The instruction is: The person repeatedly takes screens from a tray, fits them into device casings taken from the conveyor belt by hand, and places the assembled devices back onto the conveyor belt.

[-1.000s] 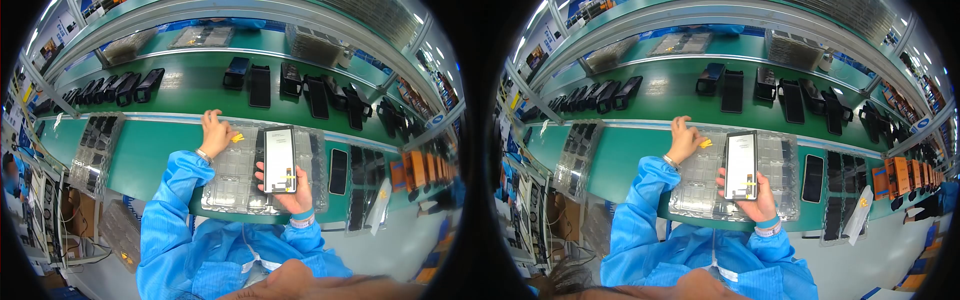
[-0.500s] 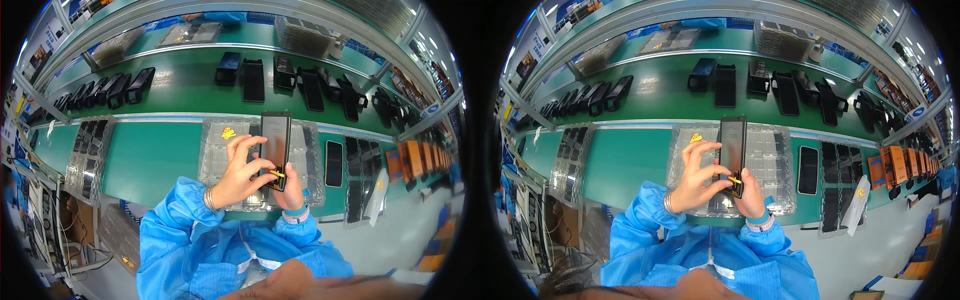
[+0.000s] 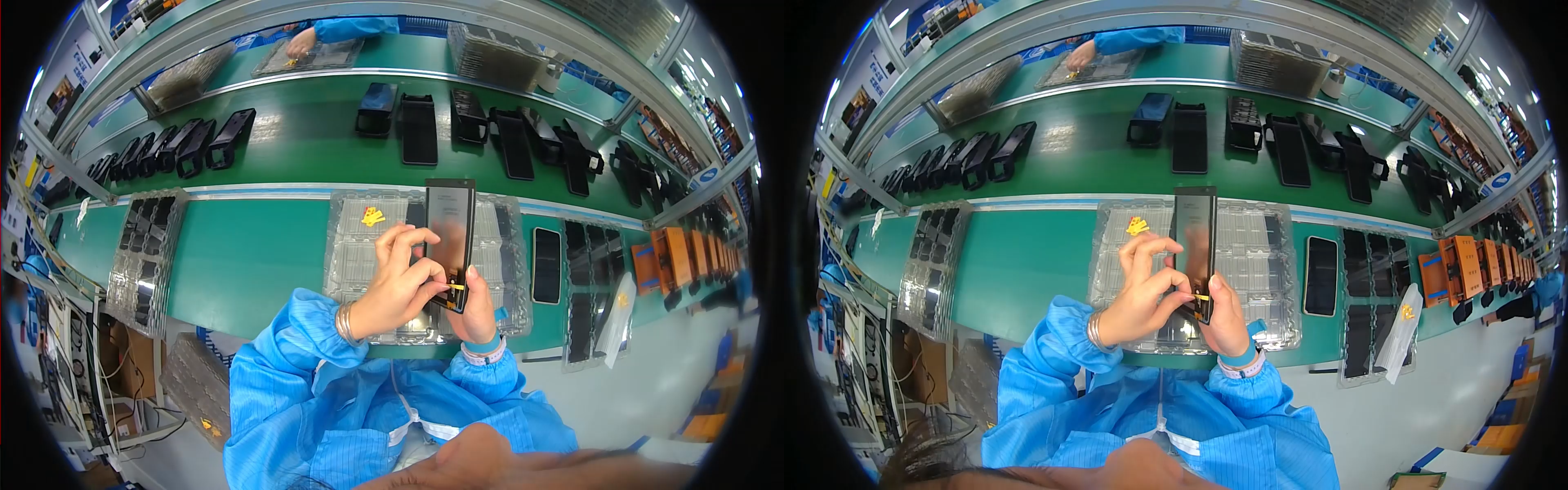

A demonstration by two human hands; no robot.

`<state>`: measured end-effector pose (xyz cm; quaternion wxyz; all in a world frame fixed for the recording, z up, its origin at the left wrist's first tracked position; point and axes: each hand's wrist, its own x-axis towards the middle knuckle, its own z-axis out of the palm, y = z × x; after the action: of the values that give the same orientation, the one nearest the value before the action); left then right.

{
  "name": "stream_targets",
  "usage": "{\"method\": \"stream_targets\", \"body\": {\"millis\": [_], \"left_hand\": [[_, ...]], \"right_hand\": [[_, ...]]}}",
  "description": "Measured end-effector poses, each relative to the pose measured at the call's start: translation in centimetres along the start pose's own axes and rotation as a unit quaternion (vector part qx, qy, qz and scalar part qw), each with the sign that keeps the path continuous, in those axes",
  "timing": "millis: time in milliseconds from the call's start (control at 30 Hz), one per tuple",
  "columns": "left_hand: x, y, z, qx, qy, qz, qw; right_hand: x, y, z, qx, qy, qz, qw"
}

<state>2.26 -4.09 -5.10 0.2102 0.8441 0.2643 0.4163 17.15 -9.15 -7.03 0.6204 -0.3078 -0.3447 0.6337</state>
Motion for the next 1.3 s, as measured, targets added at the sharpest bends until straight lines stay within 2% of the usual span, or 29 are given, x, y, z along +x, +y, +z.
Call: {"method": "stream_targets", "body": {"millis": [67, 167, 267, 333, 467, 567, 600, 667, 733, 767, 833, 900, 967, 1067, 1100, 1133, 1167, 1200, 1267, 1300], "left_hand": [[-0.4, -0.1, -0.3, 0.013, -0.017, 0.012, 1.0], [-0.6, -1.0, -1.3, -0.015, -0.003, -0.06, 0.998], [-0.4, -8.1, -1.0, 0.015, 0.005, -0.183, 0.983], [-0.5, -14.1, -0.2, 0.122, 0.034, -0.219, 0.967], [0.8, -14.7, -1.1, 0.318, -0.071, -0.303, 0.895], [1.3, -16.6, -3.2, 0.317, 0.003, -0.286, 0.904], [1.2, -18.8, -4.2, 0.333, 0.037, -0.313, 0.889], [0.0, -26.1, -7.4, 0.364, 0.173, -0.357, 0.842], [-1.0, -30.5, -11.6, 0.409, 0.248, -0.462, 0.747], [-1.5, -32.4, -13.7, 0.415, 0.259, -0.518, 0.701], [-3.3, -37.0, -16.8, 0.432, 0.278, -0.548, 0.66], [-3.5, -36.8, -18.7, 0.365, 0.245, -0.589, 0.678], [-3.5, -35.8, -19.2, 0.357, 0.234, -0.593, 0.683], [-2.5, -32.5, -19.4, 0.375, 0.207, -0.585, 0.689], [-3.0, -33.1, -19.2, 0.37, 0.243, -0.535, 0.72], [-3.9, -34.1, -19.0, 0.364, 0.277, -0.483, 0.747], [-4.7, -35.1, -18.7, 0.356, 0.309, -0.428, 0.771], [-4.3, -34.6, -18.5, 0.34, 0.39, -0.318, 0.795], [-2.5, -31.1, -18.6, 0.205, 0.492, -0.224, 0.816], [-1.2, -28.7, -18.8, 0.134, 0.537, -0.174, 0.814]], "right_hand": [[0.4, 0.3, -0.7, 0.015, 0.018, -0.025, 0.999], [1.4, -0.3, -1.6, -0.002, 0.141, -0.126, 0.982], [1.4, -0.7, -2.2, 0.01, 0.168, -0.181, 0.969], [1.2, -1.2, -1.8, 0.029, 0.144, -0.203, 0.968], [0.9, -1.0, -1.9, -0.002, 0.115, -0.205, 0.972], [0.9, -1.2, -2.1, -0.011, 0.111, -0.222, 0.969], [1.0, -1.2, -2.6, 0.004, 0.104, -0.224, 0.969], [0.9, -1.2, -3.3, -0.02, 0.069, -0.245, 0.967], [0.4, -1.4, -3.7, -0.022, 0.069, -0.242, 0.968], [0.3, -1.5, -3.8, -0.007, 0.037, -0.239, 0.97], [0.3, -1.8, -4.4, 0.018, -0.029, -0.239, 0.97], [0.2, -1.6, -5.2, 0.067, -0.082, -0.249, 0.963], [-0.1, -0.9, -6.8, 0.11, -0.122, -0.246, 0.955], [-0.2, -1.0, -6.0, 0.146, -0.107, -0.205, 0.962], [-0.4, -1.2, -5.5, 0.152, -0.103, -0.19, 0.965], [-0.6, -1.6, -4.9, 0.126, -0.045, -0.15, 0.98], [-0.3, -1.7, -4.7, 0.159, -0.09, -0.121, 0.976], [-0.3, -2.2, -3.9, 0.11, -0.053, -0.109, 0.986], [-0.2, -2.2, -2.3, 0.044, 0.005, -0.103, 0.994], [0.1, -1.9, -2.1, 0.032, -0.022, -0.132, 0.99]]}}
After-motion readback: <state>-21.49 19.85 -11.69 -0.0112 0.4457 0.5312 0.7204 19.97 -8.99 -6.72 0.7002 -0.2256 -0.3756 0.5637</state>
